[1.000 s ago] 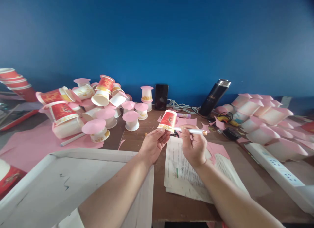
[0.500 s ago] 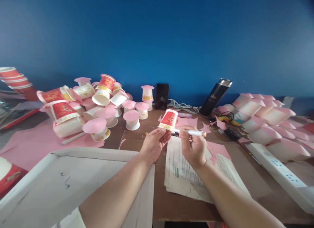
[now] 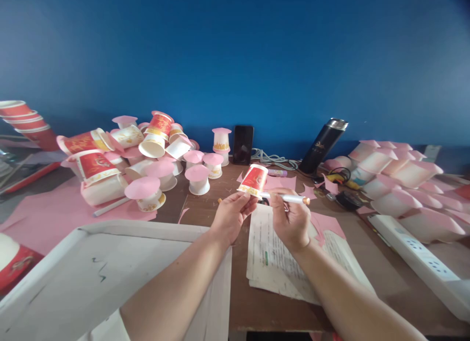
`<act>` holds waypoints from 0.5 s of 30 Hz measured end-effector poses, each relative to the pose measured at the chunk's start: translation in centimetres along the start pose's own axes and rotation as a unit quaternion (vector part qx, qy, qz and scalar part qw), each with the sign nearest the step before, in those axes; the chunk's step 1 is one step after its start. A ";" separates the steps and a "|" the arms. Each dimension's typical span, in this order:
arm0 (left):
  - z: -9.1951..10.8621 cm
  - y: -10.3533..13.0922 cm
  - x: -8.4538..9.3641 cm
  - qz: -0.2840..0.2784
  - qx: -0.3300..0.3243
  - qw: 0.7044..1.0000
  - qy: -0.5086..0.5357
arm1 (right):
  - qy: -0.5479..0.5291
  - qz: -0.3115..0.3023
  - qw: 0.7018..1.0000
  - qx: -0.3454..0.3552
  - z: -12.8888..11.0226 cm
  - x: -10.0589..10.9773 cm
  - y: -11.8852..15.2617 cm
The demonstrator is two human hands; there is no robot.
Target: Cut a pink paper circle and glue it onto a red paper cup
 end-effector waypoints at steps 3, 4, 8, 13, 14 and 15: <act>-0.1 0.0 0.0 -0.004 -0.004 1.000 -0.019 | -0.010 0.003 1.000 -0.011 0.3 0.0 0.1; -0.1 0.0 0.0 -0.005 -0.007 1.000 -0.024 | -0.011 0.002 1.000 -0.013 0.3 0.0 0.1; -0.1 -0.2 0.1 -0.005 -0.017 0.999 -0.044 | -0.007 -0.004 1.000 -0.002 0.2 -0.1 0.0; 0.0 -0.3 0.1 -0.009 -0.027 0.995 -0.092 | -0.026 -0.025 0.999 0.004 0.2 -0.4 0.1; 0.0 -0.3 0.1 -0.009 -0.031 0.993 -0.111 | -0.033 -0.030 0.999 0.006 0.2 -0.5 0.1; 0.1 -0.3 0.0 -0.008 -0.035 0.991 -0.132 | -0.039 -0.035 0.999 0.010 0.1 -0.6 0.1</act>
Point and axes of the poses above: each hand's wrist, its own y-axis away from the middle knuckle, its own x-axis out of the back of the hand, z = x × y, the point moved 8 cm from there along -y, towards the middle knuckle, and after that the axes turned 3 degrees about -z, right-handed, at the moved point
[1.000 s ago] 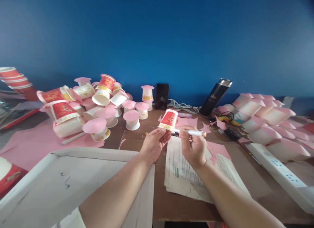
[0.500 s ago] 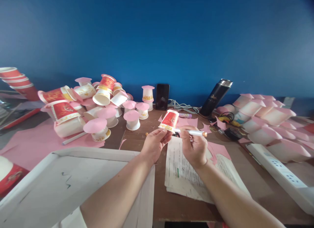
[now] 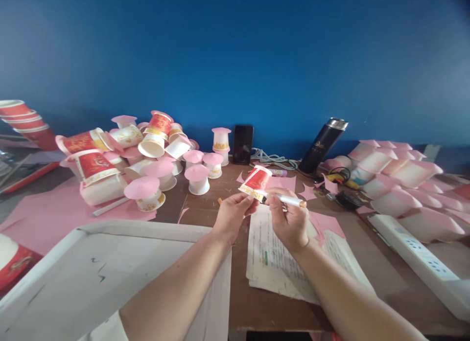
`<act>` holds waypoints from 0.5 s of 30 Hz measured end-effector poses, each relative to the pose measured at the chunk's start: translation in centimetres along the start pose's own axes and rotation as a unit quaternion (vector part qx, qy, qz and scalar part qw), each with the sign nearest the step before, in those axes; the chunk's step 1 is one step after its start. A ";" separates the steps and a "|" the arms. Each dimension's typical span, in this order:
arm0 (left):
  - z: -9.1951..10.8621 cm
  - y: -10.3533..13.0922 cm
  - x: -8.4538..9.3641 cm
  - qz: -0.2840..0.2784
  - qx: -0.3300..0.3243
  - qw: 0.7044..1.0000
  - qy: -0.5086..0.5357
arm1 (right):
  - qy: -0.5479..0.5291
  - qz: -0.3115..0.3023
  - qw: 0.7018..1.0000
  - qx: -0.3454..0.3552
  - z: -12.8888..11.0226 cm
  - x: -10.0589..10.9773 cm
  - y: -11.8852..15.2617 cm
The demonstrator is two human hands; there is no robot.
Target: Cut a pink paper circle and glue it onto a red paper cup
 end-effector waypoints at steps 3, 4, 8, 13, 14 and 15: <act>0.4 0.1 -0.1 0.006 -0.011 0.998 -0.056 | -0.005 -0.013 1.000 0.012 -0.2 -0.2 0.0; 0.5 0.1 -0.1 0.008 -0.013 0.997 -0.070 | -0.003 -0.013 1.000 0.012 -0.2 -0.2 0.0; 0.7 0.2 -0.2 0.009 -0.021 0.995 -0.098 | 0.030 0.013 0.999 0.008 -0.4 0.2 -0.1; 0.7 0.2 -0.1 0.013 -0.027 0.992 -0.124 | 0.028 0.009 1.000 0.007 -0.4 0.2 -0.2; 0.7 0.2 -0.1 0.013 -0.027 0.991 -0.129 | 0.026 0.006 1.000 0.008 -0.4 0.1 -0.2; 0.7 0.2 -0.1 0.012 -0.027 0.991 -0.133 | 0.026 0.005 1.000 0.009 -0.3 0.1 -0.2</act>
Point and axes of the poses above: each hand's wrist, its own y-axis away from the middle knuckle, its own x-axis out of the back of the hand, z = x × y, the point moved 8 cm from there along -y, towards the middle knuckle, and after that the axes turned 3 degrees about -z, right-handed, at the moved point
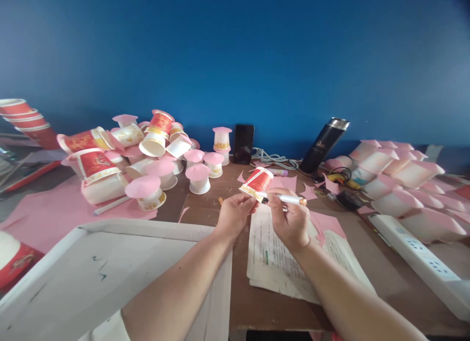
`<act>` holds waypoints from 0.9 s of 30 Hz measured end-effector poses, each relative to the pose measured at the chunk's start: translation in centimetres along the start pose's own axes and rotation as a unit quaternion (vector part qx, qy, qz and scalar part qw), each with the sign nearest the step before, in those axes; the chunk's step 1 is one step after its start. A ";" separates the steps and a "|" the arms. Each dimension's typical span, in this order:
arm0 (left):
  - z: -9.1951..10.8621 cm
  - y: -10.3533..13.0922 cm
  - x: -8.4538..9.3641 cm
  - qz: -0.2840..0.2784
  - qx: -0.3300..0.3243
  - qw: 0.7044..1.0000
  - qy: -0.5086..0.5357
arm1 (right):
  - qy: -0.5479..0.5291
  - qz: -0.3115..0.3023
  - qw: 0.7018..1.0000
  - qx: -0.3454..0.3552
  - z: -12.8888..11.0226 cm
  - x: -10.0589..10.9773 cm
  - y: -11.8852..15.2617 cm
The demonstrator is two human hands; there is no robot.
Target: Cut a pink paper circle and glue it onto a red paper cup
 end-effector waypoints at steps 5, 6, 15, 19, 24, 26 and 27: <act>0.2 0.0 0.0 0.001 -0.002 1.000 -0.029 | 0.003 0.005 1.000 0.006 -0.1 0.2 0.0; 0.2 0.0 0.1 0.001 -0.003 0.999 -0.040 | 0.000 0.002 1.000 0.007 -0.1 0.1 0.0; 0.0 -0.2 0.1 0.001 -0.013 0.996 -0.093 | -0.008 -0.002 1.000 0.019 -0.4 0.1 0.0; 0.2 -0.1 0.2 0.005 -0.009 0.993 -0.118 | -0.005 -0.002 1.000 0.016 -0.4 0.1 0.0; 0.9 0.4 0.3 0.022 -0.021 0.978 -0.205 | -0.029 0.010 1.000 0.004 -0.1 0.3 0.1; 1.2 0.5 0.2 0.022 -0.045 0.969 -0.241 | -0.030 0.002 1.000 0.005 -0.1 0.1 0.2; 1.4 0.6 0.1 0.020 -0.057 0.966 -0.251 | -0.028 -0.006 1.000 0.007 -0.1 0.0 0.2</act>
Point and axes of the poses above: each hand's wrist, its own y-axis away from the middle knuckle, its own x-axis out of the back of the hand, z = x × y, the point moved 8 cm from there along -y, towards the middle knuckle, and after that the axes turned 3 degrees about -z, right-handed, at the moved point
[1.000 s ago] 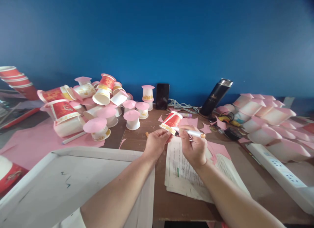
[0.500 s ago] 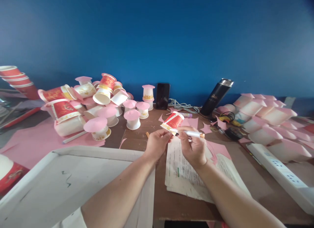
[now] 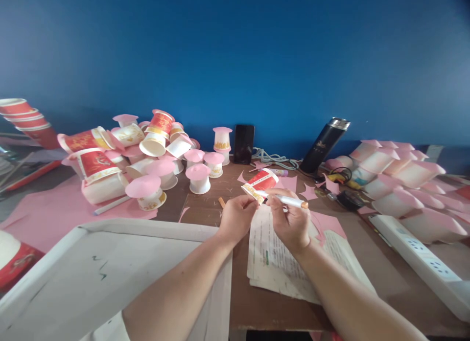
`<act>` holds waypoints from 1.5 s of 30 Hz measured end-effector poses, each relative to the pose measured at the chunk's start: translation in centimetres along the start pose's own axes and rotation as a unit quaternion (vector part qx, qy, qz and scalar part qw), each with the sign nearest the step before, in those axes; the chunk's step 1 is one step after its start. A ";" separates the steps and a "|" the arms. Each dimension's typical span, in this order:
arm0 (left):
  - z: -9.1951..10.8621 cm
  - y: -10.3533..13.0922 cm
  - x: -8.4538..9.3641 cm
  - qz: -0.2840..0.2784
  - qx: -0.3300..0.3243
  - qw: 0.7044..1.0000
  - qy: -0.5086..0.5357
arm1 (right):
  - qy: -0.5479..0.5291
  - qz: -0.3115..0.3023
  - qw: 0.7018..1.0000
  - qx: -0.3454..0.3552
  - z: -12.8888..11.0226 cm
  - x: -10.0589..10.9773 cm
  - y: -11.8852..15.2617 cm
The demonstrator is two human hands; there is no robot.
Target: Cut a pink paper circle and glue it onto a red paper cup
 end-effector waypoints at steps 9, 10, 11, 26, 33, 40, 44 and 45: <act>0.2 0.2 0.0 0.002 -0.013 1.000 -0.016 | 0.020 -0.010 1.000 0.005 -0.2 -0.1 -0.1; 0.2 0.2 0.0 -0.001 -0.013 1.000 -0.016 | 0.018 -0.015 1.000 0.008 -0.2 -0.2 -0.1; 0.3 0.2 0.0 -0.003 -0.012 1.000 -0.016 | 0.015 -0.018 1.000 0.008 -0.2 -0.2 0.0; -1.3 -0.4 -1.0 -0.008 0.072 0.906 0.418 | -0.287 0.105 0.886 -0.348 9.4 -2.2 1.6; 0.7 0.4 -0.7 -0.021 -0.047 0.990 0.131 | -0.413 0.052 0.821 -0.390 8.2 -4.3 1.9; 2.1 1.4 -1.8 -0.078 -0.073 0.990 0.095 | -0.454 0.015 0.826 -0.334 7.1 -4.3 0.6; 0.6 1.1 -2.8 -0.132 0.043 0.943 0.303 | -0.481 -0.001 0.812 -0.330 7.1 -4.2 0.2; 0.2 1.1 -2.9 -0.129 0.074 0.921 0.360 | -0.483 0.000 0.812 -0.328 7.1 -4.1 0.2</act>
Point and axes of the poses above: each hand's wrist, its own y-axis away from the middle knuckle, its own x-axis out of the back of the hand, z = x × y, the point moved 8 cm from there along -y, towards the middle knuckle, and after that the axes turned 3 degrees about -z, right-handed, at the moved point
